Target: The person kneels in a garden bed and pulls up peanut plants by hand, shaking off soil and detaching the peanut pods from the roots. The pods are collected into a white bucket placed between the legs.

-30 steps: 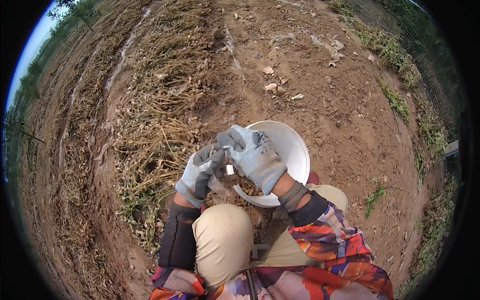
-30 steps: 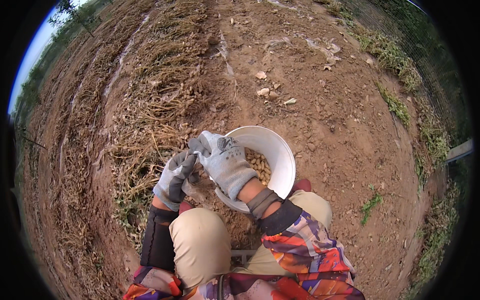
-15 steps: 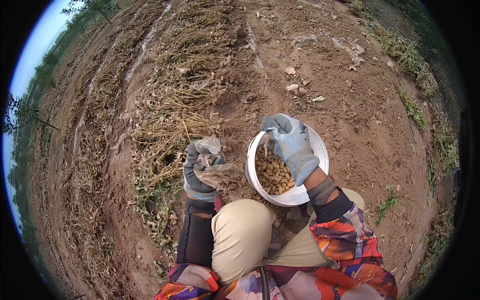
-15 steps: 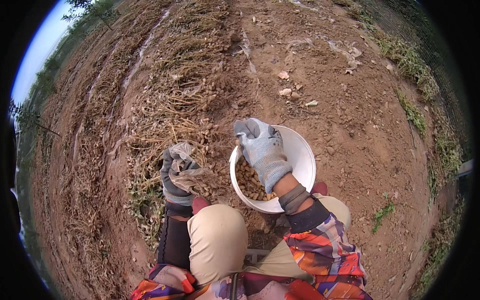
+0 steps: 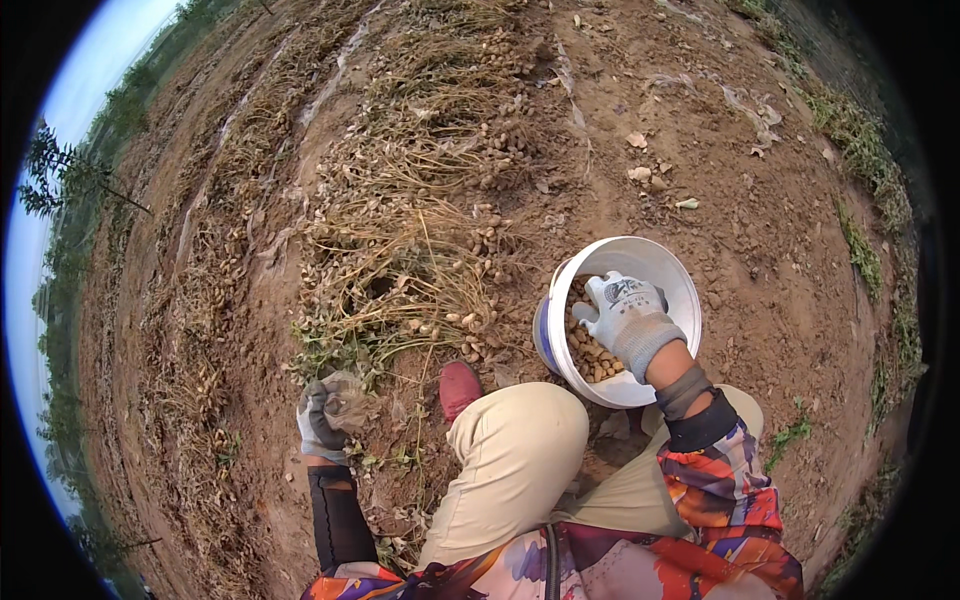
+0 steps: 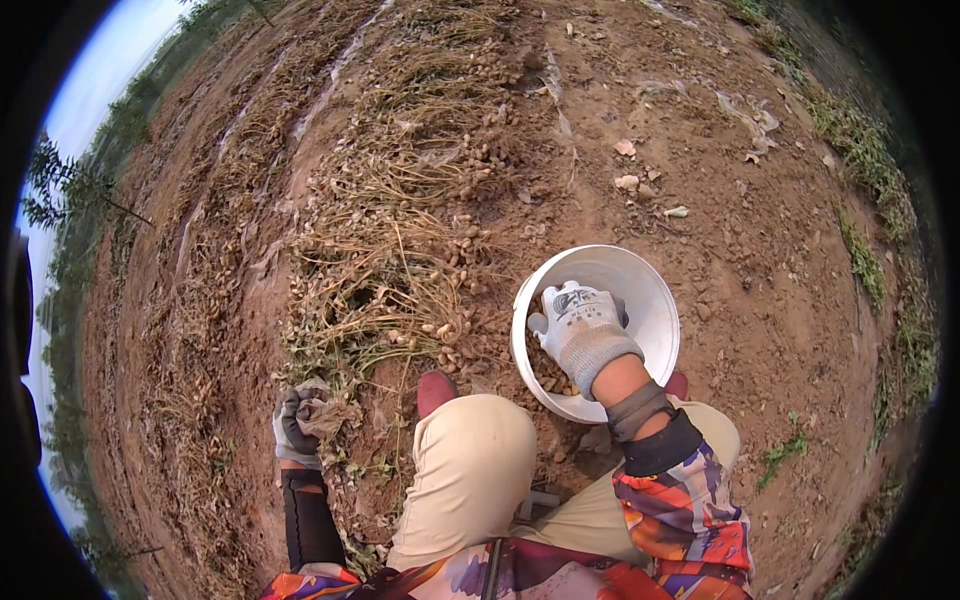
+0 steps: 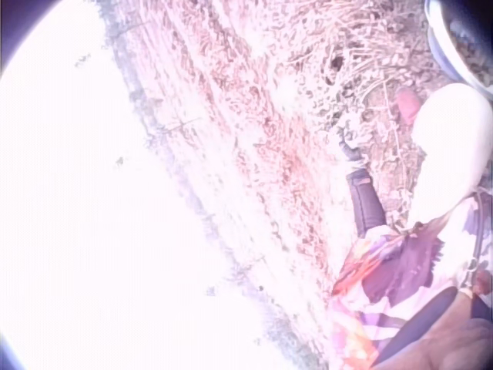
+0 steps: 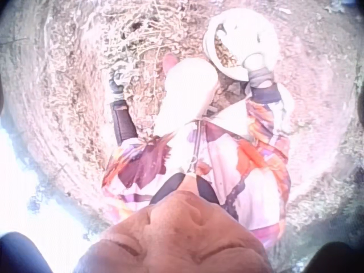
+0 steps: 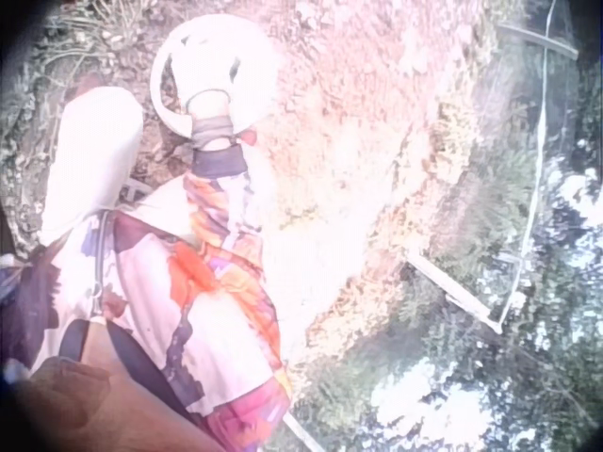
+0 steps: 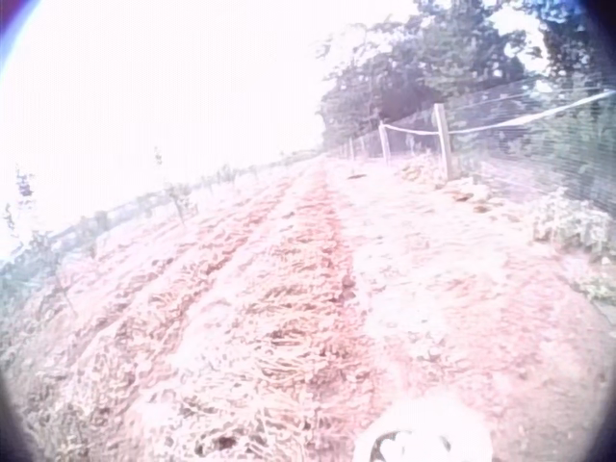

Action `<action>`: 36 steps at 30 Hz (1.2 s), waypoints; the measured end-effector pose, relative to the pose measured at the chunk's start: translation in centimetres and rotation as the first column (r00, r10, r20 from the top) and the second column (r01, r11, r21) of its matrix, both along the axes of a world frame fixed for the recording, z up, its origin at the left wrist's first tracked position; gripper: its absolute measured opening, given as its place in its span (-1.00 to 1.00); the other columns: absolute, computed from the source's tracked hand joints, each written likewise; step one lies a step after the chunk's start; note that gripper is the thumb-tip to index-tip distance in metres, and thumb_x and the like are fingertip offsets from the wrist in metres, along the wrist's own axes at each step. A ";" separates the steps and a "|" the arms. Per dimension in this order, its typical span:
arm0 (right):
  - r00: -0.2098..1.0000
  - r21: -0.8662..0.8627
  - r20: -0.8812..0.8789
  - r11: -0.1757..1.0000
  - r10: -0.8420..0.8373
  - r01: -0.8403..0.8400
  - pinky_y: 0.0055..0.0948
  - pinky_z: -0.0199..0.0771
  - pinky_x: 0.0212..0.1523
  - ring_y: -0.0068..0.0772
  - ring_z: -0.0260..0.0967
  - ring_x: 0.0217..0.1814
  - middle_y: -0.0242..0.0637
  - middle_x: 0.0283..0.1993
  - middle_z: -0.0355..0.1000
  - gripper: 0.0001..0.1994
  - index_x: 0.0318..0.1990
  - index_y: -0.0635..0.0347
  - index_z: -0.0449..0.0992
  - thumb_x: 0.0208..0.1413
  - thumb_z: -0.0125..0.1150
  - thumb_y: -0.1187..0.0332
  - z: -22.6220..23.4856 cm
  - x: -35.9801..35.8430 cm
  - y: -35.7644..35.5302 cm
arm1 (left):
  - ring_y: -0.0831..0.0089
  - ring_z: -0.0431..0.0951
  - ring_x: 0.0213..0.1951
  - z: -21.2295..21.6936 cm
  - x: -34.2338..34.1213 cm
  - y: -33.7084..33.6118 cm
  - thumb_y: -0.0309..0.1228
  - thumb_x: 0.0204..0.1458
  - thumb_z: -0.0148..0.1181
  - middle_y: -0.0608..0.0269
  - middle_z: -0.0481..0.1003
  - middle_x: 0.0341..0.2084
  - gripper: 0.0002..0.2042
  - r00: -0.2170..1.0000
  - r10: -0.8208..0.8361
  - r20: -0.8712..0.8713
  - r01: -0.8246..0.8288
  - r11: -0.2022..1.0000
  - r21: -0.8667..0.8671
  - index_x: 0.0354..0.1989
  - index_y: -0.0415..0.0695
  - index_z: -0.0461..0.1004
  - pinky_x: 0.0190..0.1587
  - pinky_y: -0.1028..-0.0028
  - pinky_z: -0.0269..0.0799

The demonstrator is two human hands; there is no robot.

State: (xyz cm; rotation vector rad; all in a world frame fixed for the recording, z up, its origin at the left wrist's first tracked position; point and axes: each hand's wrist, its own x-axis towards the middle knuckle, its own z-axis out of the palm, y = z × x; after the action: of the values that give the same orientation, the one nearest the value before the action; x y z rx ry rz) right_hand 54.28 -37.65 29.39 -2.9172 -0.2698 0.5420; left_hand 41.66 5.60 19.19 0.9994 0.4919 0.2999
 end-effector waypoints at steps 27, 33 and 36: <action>0.997 -0.029 -0.035 0.997 0.073 -0.074 -0.18 0.35 -0.29 -0.18 0.40 -0.28 -0.18 -0.34 0.39 -0.73 -0.29 0.14 0.39 0.12 -0.07 0.12 0.3 -2.1 -1.3 | 0.12 0.11 0.20 -8.2 22.3 -19.1 -0.28 -0.21 0.22 0.12 0.26 0.08 -0.55 0.395 -0.345 -0.852 0.209 -0.869 0.448 -0.04 0.04 0.39 0.23 0.05 -0.11; 0.998 -0.063 -0.063 0.998 0.025 -0.029 -0.18 0.34 -0.23 -0.23 0.38 -0.17 -0.23 -0.31 0.38 -0.76 -0.26 0.12 0.39 0.01 0.04 0.17 1.1 -2.3 -2.2 | 0.05 0.43 -0.12 -5.5 26.1 -17.5 -0.51 -0.04 0.14 -0.03 0.45 -0.19 -0.62 0.652 -0.494 -0.575 0.538 -0.233 0.810 0.01 -0.18 0.34 -0.05 0.34 0.34; 0.998 -0.063 -0.053 0.997 0.042 -0.045 -0.20 0.34 -0.19 -0.25 0.37 -0.13 -0.24 -0.27 0.38 -0.74 -0.24 0.12 0.39 -0.06 0.09 0.20 1.7 -2.5 -2.4 | 0.29 0.52 -0.27 -5.4 27.8 -15.5 -0.31 0.09 0.08 0.11 0.52 -0.34 -0.77 0.693 -0.661 -0.286 0.718 0.597 0.359 -0.17 -0.18 0.38 -0.19 0.39 0.39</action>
State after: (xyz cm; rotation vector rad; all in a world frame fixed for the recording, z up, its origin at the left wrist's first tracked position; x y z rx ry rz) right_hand 51.75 -40.08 31.06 -2.9600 -0.3155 0.6438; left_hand 69.41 -9.86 13.82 1.5963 0.0987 -0.3903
